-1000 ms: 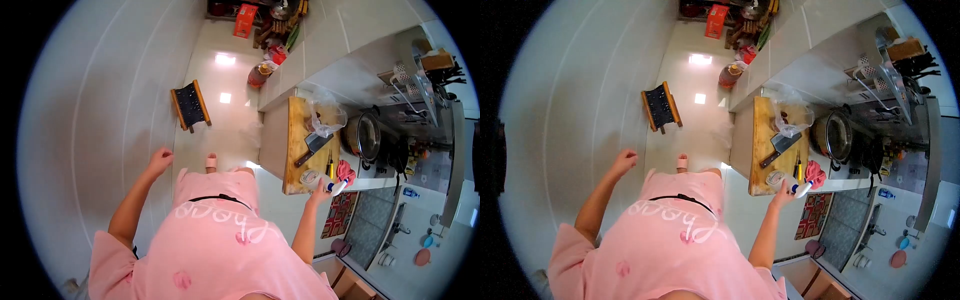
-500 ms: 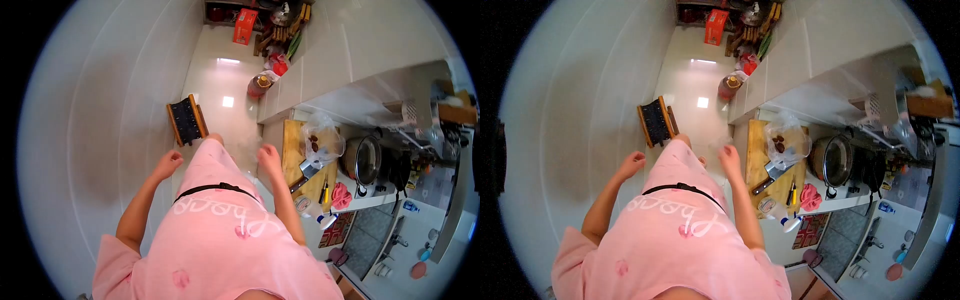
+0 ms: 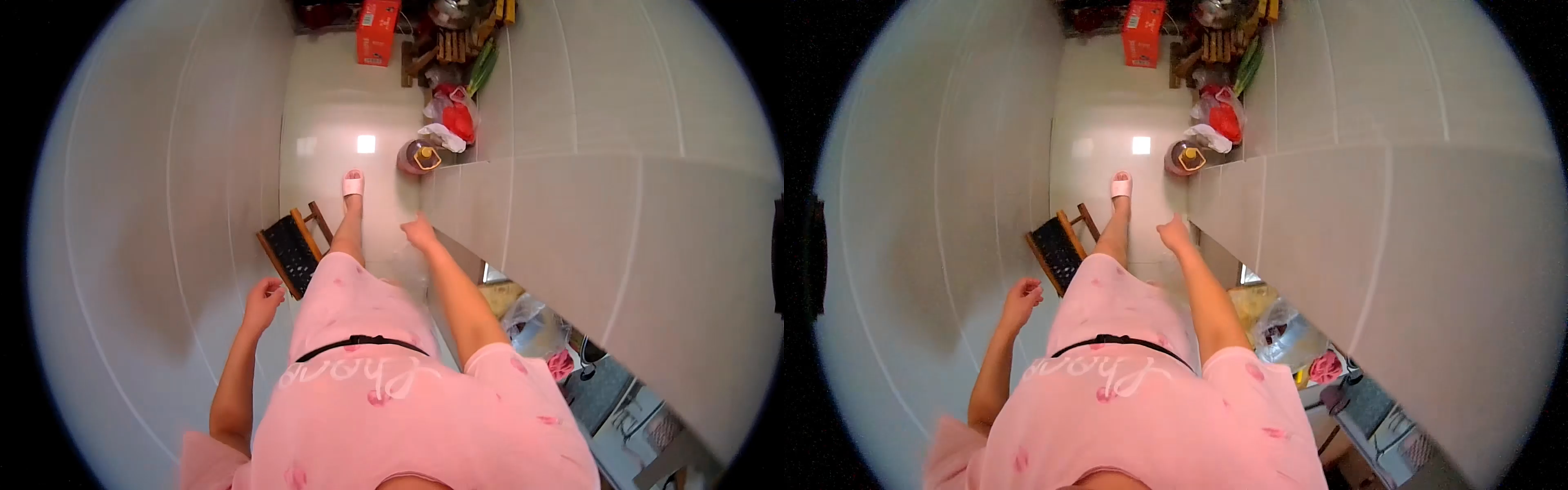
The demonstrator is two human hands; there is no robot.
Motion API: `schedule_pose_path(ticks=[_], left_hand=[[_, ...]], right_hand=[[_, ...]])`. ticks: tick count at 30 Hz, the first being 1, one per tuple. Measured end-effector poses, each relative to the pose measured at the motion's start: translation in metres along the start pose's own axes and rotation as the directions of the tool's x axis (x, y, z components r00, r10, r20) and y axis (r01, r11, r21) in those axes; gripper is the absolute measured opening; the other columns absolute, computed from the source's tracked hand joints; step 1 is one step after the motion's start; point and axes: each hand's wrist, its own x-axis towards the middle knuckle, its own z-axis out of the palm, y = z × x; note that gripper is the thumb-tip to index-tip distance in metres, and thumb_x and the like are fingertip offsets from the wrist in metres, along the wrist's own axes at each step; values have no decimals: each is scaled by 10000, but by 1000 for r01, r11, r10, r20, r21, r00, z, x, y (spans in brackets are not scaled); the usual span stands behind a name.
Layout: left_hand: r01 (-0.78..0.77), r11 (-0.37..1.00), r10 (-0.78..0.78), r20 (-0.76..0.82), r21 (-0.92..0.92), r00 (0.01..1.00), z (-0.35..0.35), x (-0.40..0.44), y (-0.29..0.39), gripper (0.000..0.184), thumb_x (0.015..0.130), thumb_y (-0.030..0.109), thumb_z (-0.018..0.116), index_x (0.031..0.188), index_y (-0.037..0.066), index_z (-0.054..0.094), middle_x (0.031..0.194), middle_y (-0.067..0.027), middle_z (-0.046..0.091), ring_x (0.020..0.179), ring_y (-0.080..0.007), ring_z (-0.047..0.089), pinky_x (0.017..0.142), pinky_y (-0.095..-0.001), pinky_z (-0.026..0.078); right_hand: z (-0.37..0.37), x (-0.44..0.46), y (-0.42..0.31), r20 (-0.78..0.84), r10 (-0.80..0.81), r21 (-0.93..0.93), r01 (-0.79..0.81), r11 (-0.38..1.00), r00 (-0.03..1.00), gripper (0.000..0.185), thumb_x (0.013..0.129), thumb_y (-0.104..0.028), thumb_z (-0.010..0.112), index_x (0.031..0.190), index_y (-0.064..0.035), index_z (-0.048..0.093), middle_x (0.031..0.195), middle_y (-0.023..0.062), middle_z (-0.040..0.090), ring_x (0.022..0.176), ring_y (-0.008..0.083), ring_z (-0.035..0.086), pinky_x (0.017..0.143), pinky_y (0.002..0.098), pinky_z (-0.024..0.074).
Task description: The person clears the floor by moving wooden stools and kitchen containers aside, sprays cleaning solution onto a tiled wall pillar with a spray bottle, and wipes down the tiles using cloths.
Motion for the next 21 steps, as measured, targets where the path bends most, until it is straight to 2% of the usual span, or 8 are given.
schedule_pose_path(ticks=[1,4,7,9,13,16,19,21], left_hand=[[30,1000,-30,0,0,1000,-8,18,18,223,883,109,612,1075,-5,595,897,-67,633,770,-134,600,688,-274,495],[53,991,-54,-8,-121,998,-28,67,45,209,907,126,590,1080,10,576,900,-71,624,786,-154,609,716,-268,496],[172,977,-168,42,-124,985,-41,124,76,210,913,128,584,1086,9,574,908,-75,629,786,-153,611,715,-273,500],[281,957,-277,66,-76,959,-46,143,61,206,920,126,573,1091,11,574,916,-78,633,792,-156,614,725,-278,505],[471,881,-466,94,-38,880,-36,181,54,196,934,130,558,1091,14,576,930,-82,638,814,-165,622,747,-290,515],[524,847,-519,75,-83,851,-18,195,56,196,944,140,552,1092,15,579,932,-82,640,833,-171,628,765,-296,520],[596,798,-586,116,-89,802,-11,209,49,209,952,154,547,1112,24,581,951,-87,642,844,-176,630,785,-307,525],[616,785,-603,146,-70,784,-9,205,50,207,955,160,541,1115,36,584,962,-92,648,846,-176,631,782,-311,530]], right_hand=[[-11,13,-9,6,54,-107,-53,993,999,704,766,-212,677,1357,41,391,1208,242,586,1019,337,628,873,393,506],[-21,86,-26,46,47,-348,-28,937,998,648,798,-205,628,1356,31,396,1384,257,442,1208,370,516,1003,452,430],[-36,171,-33,25,125,-476,-98,874,992,552,877,-207,507,1372,-6,364,1421,231,414,1213,377,519,1007,456,424],[-40,216,-25,18,189,-403,-166,900,982,570,884,-203,489,1412,-52,334,1465,186,369,1232,361,510,1007,464,425],[-39,301,6,59,264,-606,-175,776,963,573,891,-196,489,1440,-130,339,1476,127,376,1264,329,492,1014,464,424],[-38,331,20,106,190,-588,-93,803,976,544,886,-216,483,1383,-15,397,1534,153,248,1302,331,437,1037,457,411],[-37,364,33,206,326,-680,-104,726,923,495,878,-228,507,1326,-20,481,1480,168,353,1260,310,488,1003,431,440],[-36,363,29,234,278,-682,-46,730,932,450,869,-237,532,1271,-36,545,1393,178,461,1212,318,528,982,424,454]])
